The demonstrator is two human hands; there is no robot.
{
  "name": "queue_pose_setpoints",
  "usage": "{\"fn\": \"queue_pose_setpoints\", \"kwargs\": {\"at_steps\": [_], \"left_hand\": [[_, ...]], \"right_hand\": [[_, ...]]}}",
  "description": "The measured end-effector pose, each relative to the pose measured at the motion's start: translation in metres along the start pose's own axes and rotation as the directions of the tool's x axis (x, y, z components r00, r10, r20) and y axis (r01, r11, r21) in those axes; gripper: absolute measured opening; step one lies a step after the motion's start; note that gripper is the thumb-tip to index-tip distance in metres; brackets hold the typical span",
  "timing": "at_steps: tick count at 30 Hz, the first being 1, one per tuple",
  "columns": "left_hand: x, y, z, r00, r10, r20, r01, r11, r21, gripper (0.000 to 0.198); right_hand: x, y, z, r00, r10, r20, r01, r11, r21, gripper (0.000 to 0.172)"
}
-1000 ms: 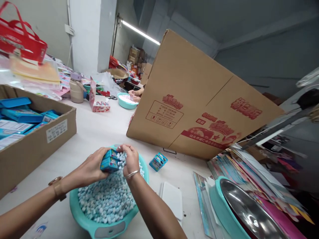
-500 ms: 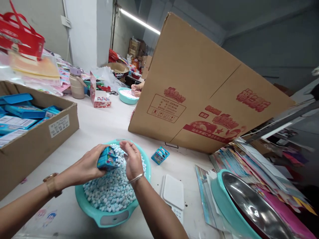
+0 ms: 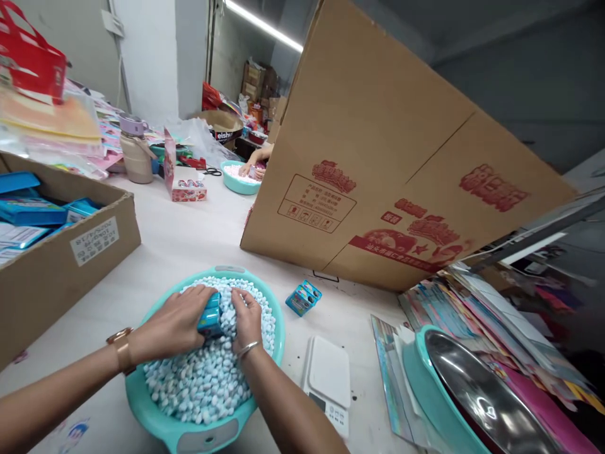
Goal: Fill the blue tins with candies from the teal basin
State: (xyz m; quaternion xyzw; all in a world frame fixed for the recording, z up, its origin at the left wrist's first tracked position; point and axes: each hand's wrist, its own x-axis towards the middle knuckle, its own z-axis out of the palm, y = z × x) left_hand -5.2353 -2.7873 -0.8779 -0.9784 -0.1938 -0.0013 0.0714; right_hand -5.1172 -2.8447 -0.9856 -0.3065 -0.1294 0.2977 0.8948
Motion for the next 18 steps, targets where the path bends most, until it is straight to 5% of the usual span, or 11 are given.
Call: {"fn": "queue_pose_setpoints", "kwargs": {"at_steps": [4,8,18], "left_hand": [[0.002,-0.012,0.014,0.964,-0.048,-0.263,-0.044,0.942,-0.334,0.080],[0.003,-0.007,0.014,0.916,-0.035,-0.399,-0.144,0.901,-0.408,0.070],[-0.001,0.003,0.008,0.907,0.018,-0.421,-0.196,0.903,-0.383,0.065]], "right_hand": [[0.005,-0.036,0.021,0.999,-0.035,-0.021,0.038,0.985,0.165,0.040],[0.007,-0.058,0.031,0.999,0.012,0.032,-0.017,0.982,0.190,0.042],[-0.001,-0.066,0.036,1.000,0.018,0.015,-0.021,0.980,0.199,0.033]]}}
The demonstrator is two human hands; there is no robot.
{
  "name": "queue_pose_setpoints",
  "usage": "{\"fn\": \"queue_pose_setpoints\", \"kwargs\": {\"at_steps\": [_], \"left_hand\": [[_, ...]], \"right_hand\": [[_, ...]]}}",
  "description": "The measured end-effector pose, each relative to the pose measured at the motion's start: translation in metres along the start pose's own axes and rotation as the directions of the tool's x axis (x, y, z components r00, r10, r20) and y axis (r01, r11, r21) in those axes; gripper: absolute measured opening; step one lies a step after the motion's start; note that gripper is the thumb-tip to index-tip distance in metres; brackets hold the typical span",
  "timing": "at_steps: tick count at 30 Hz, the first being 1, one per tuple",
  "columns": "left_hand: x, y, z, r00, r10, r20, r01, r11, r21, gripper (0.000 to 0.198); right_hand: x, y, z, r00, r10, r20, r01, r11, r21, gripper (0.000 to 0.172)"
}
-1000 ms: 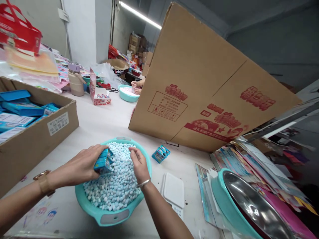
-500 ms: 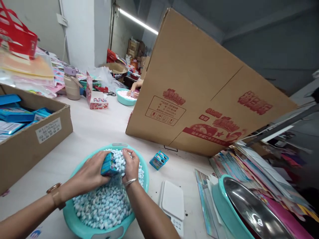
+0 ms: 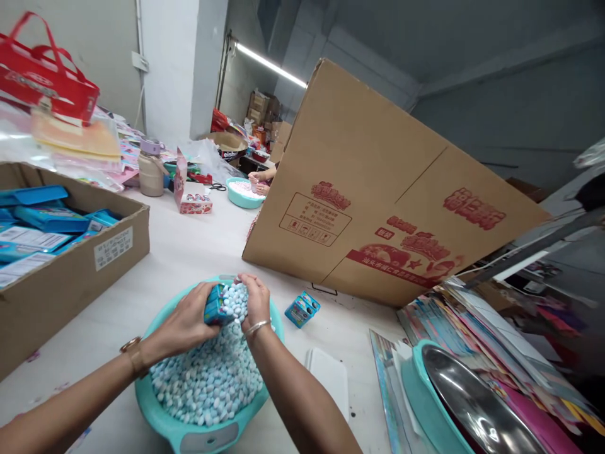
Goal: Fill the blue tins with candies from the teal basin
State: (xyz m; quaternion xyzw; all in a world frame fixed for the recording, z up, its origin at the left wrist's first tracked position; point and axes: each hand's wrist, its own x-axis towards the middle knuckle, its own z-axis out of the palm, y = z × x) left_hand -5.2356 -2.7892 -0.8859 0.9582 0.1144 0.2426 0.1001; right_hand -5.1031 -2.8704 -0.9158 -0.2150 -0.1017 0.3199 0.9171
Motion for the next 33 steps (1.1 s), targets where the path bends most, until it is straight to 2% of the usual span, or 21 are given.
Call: {"fn": "queue_pose_setpoints", "kwargs": {"at_steps": [9,15,19,25,33], "left_hand": [[0.008,-0.008,0.001,1.000,0.026,0.006,-0.026,1.000,0.006,0.068],[0.014,-0.008,0.001,0.997,0.076,0.007,-0.076,0.997,0.019,0.068],[0.013,-0.010,0.002,0.999,0.031,0.028,-0.032,0.999,0.035,0.069],[0.014,-0.008,0.001,0.999,0.035,0.026,-0.035,0.999,-0.008,0.070],[0.019,0.005,-0.001,0.993,-0.107,0.042,0.110,0.991,-0.078,0.081]], "right_hand": [[0.012,0.002,0.000,0.999,-0.026,-0.019,0.026,0.999,0.026,0.019],[0.012,0.001,0.002,0.995,-0.097,0.019,0.097,0.995,0.040,0.026],[0.011,0.004,0.001,0.994,-0.105,0.032,0.103,0.994,0.044,0.026],[0.012,0.003,0.002,0.986,-0.166,0.025,0.166,0.986,0.022,0.024],[0.014,0.000,0.004,0.972,-0.234,-0.012,0.234,0.972,-0.004,0.022]]}}
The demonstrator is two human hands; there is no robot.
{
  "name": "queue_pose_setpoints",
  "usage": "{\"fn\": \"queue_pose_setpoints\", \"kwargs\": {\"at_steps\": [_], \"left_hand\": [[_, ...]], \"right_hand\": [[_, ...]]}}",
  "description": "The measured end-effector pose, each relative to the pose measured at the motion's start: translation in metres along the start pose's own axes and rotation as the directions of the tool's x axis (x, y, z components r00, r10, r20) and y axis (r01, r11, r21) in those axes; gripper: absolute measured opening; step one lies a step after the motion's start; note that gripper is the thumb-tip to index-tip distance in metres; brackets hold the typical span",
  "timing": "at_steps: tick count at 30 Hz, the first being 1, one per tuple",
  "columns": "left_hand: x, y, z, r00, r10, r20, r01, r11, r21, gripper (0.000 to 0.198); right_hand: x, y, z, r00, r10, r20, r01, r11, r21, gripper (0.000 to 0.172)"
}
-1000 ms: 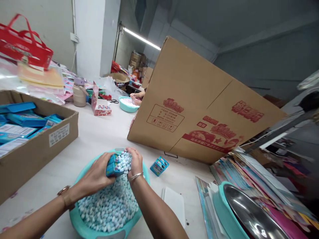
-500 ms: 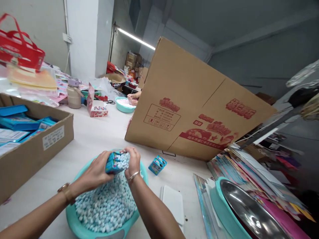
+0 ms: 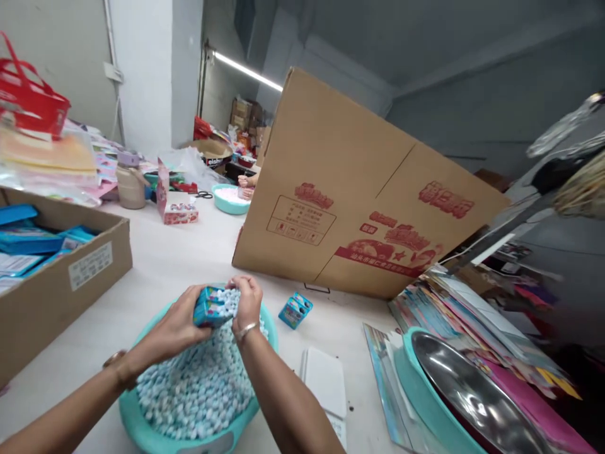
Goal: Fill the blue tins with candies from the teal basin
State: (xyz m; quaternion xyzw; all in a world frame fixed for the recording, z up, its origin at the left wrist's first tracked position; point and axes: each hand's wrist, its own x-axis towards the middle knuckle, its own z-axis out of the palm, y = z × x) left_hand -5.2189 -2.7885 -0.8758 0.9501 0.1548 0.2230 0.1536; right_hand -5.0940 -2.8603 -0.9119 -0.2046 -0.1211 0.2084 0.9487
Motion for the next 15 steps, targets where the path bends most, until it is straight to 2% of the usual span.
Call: {"fn": "queue_pose_setpoints", "kwargs": {"at_steps": [3,6,10,12,15], "left_hand": [[0.001,0.002,-0.001,1.000,-0.012,-0.002,0.012,0.999,0.030,0.081],[0.002,0.002,-0.003,1.000,0.001,0.030,-0.003,0.998,0.065,0.080],[-0.001,0.001,-0.006,0.997,0.022,0.071,-0.028,0.996,0.087,0.076],[-0.004,-0.001,-0.006,0.996,0.024,0.084,-0.031,0.997,0.077,0.076],[-0.008,-0.004,-0.004,0.991,0.125,0.051,-0.131,0.984,0.121,0.069]], "right_hand": [[0.003,0.000,0.000,0.999,0.037,-0.022,-0.037,0.999,0.014,0.025],[0.002,-0.002,-0.001,0.999,0.048,0.004,-0.048,0.999,0.000,0.027],[-0.007,-0.006,-0.003,0.997,0.059,0.059,-0.059,0.998,-0.007,0.024],[-0.013,-0.008,-0.004,0.994,0.097,0.050,-0.098,0.995,0.014,0.026],[-0.021,-0.009,-0.003,0.990,0.129,0.056,-0.130,0.991,0.019,0.030]]}}
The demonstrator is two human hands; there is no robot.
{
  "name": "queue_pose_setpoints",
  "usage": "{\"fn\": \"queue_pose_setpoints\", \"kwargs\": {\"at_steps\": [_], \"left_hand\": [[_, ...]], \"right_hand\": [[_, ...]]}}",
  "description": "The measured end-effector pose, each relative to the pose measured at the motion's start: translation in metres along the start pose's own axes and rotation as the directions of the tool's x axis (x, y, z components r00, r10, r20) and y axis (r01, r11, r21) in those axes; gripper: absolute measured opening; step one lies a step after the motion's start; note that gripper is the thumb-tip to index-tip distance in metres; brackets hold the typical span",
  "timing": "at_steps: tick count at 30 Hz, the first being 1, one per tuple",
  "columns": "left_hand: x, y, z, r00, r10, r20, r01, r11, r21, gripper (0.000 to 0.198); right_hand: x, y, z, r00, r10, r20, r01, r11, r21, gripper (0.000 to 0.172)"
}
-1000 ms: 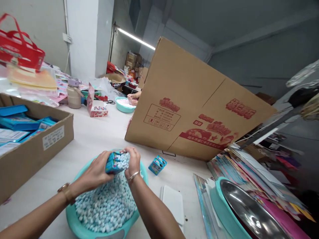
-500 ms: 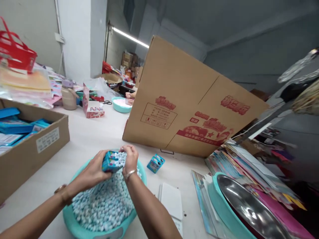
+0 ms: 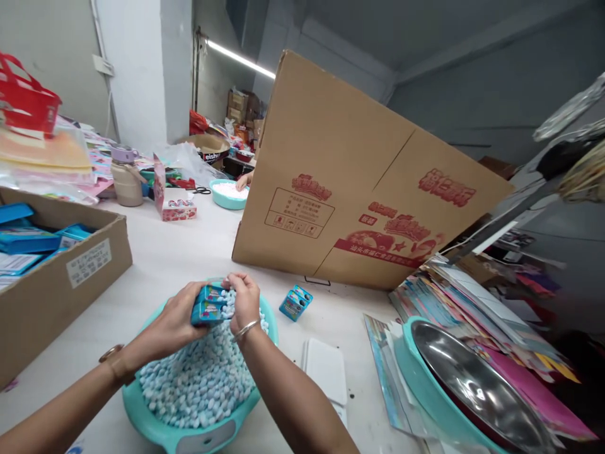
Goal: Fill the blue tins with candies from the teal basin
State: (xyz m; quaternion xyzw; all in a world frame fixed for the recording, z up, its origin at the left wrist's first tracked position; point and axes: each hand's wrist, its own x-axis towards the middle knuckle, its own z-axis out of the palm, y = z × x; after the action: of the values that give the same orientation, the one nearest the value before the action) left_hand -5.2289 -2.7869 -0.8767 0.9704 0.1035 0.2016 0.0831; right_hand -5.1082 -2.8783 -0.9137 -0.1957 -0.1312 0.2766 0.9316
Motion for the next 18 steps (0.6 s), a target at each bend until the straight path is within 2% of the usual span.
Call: {"fn": "queue_pose_setpoints", "kwargs": {"at_steps": [3,10,13,18], "left_hand": [[-0.002,0.001,0.002,0.999,0.049,-0.017,-0.049,0.999,0.020,0.063],[-0.003,0.010,0.008,0.998,-0.064,-0.001,0.064,0.992,-0.106,0.069],[-0.004,0.011,0.011,0.998,-0.054,-0.039,0.050,0.993,-0.102,0.067],[-0.004,0.014,0.013,0.997,-0.074,-0.023,0.070,0.987,-0.144,0.072]], "right_hand": [[-0.003,0.000,0.000,0.999,-0.012,0.043,0.012,1.000,-0.012,0.028],[-0.002,-0.004,-0.003,1.000,0.000,-0.005,0.000,1.000,0.016,0.030],[-0.006,-0.008,-0.003,0.999,-0.003,0.033,0.003,1.000,-0.026,0.030],[-0.012,-0.008,-0.003,0.998,-0.013,0.068,0.016,0.999,-0.041,0.034]]}}
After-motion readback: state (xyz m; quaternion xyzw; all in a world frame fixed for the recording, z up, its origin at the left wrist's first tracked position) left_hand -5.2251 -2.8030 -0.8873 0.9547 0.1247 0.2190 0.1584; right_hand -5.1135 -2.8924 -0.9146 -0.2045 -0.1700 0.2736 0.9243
